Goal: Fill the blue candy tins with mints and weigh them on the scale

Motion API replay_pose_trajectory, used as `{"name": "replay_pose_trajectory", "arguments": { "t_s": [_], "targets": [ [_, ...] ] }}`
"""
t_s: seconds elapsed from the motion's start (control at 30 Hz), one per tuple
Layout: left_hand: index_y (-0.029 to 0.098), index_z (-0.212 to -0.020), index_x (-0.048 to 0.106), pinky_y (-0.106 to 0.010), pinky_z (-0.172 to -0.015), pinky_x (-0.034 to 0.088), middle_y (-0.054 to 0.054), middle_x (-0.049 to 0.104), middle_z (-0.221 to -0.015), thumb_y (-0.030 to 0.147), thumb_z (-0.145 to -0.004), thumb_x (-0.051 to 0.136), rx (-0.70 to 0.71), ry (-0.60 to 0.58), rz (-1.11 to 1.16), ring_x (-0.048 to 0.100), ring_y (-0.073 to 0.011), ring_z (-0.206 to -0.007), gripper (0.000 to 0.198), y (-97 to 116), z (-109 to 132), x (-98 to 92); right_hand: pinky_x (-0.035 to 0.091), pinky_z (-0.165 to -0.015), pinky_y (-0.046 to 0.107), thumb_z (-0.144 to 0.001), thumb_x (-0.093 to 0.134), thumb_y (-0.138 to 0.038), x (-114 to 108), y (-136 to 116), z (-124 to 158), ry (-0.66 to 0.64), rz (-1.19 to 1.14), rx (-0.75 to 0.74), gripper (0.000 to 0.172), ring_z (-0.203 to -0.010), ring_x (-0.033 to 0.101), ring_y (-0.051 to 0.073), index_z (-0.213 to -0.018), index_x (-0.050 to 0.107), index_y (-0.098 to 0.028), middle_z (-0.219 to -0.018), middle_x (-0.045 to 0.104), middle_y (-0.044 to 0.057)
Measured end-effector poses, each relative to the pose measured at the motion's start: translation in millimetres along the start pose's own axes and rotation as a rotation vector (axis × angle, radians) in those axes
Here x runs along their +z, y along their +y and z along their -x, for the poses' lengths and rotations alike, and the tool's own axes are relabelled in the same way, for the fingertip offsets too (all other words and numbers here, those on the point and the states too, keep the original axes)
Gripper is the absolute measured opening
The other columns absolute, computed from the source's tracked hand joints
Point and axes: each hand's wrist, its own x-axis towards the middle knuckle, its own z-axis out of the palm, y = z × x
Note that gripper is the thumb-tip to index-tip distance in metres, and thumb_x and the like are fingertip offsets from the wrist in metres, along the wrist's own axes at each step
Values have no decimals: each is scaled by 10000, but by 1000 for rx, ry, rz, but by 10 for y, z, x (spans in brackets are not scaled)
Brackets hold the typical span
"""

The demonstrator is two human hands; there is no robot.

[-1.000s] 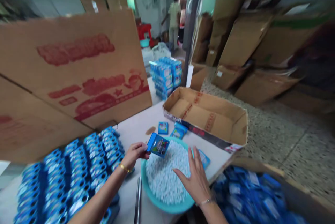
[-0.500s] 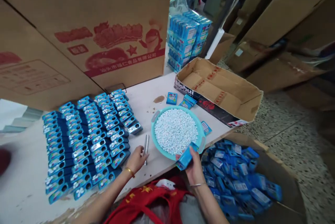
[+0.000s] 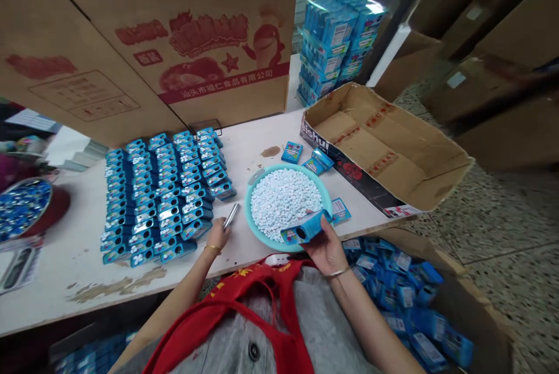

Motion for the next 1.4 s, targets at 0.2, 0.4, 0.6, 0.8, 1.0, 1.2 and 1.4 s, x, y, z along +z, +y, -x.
{"name": "replay_pose_trajectory", "arguments": {
  "t_s": [0.2, 0.4, 0.6, 0.8, 1.0, 1.2, 1.4],
  "targets": [
    [170, -1154, 504, -296, -909, 462, -87, 607, -1106, 262, -913, 439, 209, 40, 106, 595, -179, -1008, 266, 107, 442, -296, 542, -770, 458, -641, 727, -595, -292, -177, 154, -342, 180, 72, 444, -830, 667, 258, -878, 593, -245, -878, 699, 39],
    [191, -1100, 559, -331, -861, 466, -89, 658, -1043, 253, -893, 494, 322, -41, 20, 620, -221, -955, 226, 373, 684, -530, 541, -719, 370, -601, 816, -450, -695, -412, -56, -284, 398, 147, 476, -760, 673, 223, -988, 644, -232, -850, 721, 15],
    [174, -1010, 554, -317, -799, 455, -106, 635, -1021, 168, -880, 473, 237, -135, -142, 619, -227, -929, 152, 1060, 354, -313, 562, -768, 426, -633, 819, -372, -827, -563, -268, -107, 277, 156, 532, -783, 706, 233, -1120, 634, -269, -969, 752, 31],
    [172, -1061, 538, -338, -895, 442, -112, 601, -1118, 123, -859, 454, 326, -125, -83, 575, -223, -1029, 225, 1380, -76, 0, 526, -910, 451, -663, 794, -412, -705, -558, -356, -121, 261, 32, 502, -914, 693, 235, -1104, 620, -246, -1021, 741, 31],
    [148, -1073, 566, -348, -915, 453, -114, 629, -1060, 116, -813, 488, 437, -149, 4, 579, -225, -997, 273, 1302, -209, 7, 483, -966, 447, -639, 810, -422, -807, -497, -461, -60, 501, -176, 527, -975, 646, 224, -1082, 591, -239, -1064, 700, 38],
    [143, -1115, 576, -332, -879, 458, -93, 641, -1028, 115, -796, 492, 486, -138, 75, 588, -206, -945, 332, 1466, -258, 29, 450, -982, 437, -701, 746, -449, -862, -378, -568, 0, 726, -476, 492, -1012, 602, 232, -1095, 550, -228, -1080, 648, 54],
    [140, -1198, 549, -291, -782, 475, -88, 650, -1009, 296, -855, 535, 613, -173, 176, 600, -175, -848, 377, 1468, -162, -296, 455, -930, 430, -795, 641, -424, -907, -453, -574, 94, 1055, -705, 393, -1022, 580, 259, -1115, 556, -213, -1081, 629, 81]
  ]
}}
